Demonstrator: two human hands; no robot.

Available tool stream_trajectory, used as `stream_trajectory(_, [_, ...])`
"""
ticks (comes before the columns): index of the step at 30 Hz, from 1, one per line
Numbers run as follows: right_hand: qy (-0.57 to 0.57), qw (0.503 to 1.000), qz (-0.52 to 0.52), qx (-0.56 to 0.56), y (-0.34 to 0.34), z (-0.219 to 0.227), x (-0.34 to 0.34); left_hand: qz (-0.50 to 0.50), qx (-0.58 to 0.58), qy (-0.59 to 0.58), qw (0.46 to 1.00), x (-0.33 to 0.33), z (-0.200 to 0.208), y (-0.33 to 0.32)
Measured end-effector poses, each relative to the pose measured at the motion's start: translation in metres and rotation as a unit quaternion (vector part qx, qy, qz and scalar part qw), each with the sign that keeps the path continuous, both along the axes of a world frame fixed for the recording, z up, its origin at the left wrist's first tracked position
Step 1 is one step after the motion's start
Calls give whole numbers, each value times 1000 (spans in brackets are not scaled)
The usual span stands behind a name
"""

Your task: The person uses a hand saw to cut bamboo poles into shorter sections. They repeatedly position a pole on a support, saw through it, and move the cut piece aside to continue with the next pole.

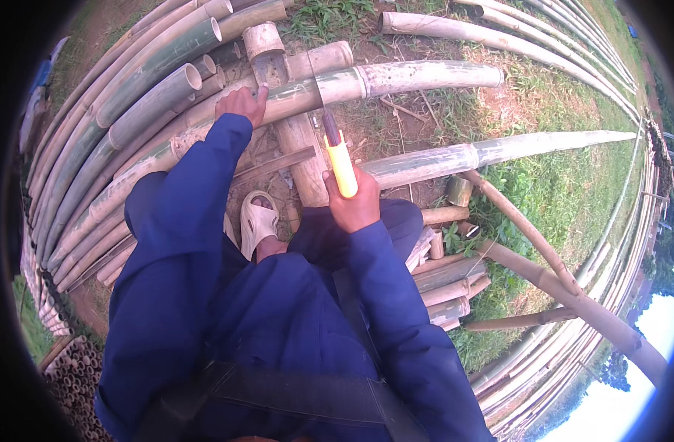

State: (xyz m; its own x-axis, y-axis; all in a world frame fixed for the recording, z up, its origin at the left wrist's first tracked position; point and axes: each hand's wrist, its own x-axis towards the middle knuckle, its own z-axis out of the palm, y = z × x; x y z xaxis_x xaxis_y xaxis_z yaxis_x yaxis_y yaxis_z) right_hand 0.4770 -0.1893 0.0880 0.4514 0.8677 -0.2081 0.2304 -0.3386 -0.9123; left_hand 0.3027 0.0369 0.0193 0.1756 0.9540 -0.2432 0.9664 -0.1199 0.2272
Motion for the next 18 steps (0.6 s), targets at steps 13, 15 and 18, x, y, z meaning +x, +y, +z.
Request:
stream_trajectory(13, [6,1000,17,-15,-15,-15,3,-17,2,2,1000,5,3,4])
stream_trajectory(15, [-17,1000,13,11,-52,16,-6,-9,11,-2,1000,-3,1,1])
stream_trajectory(18, [-29,999,23,-4,-115,44,-3,1,12,1,1000,4,4,6])
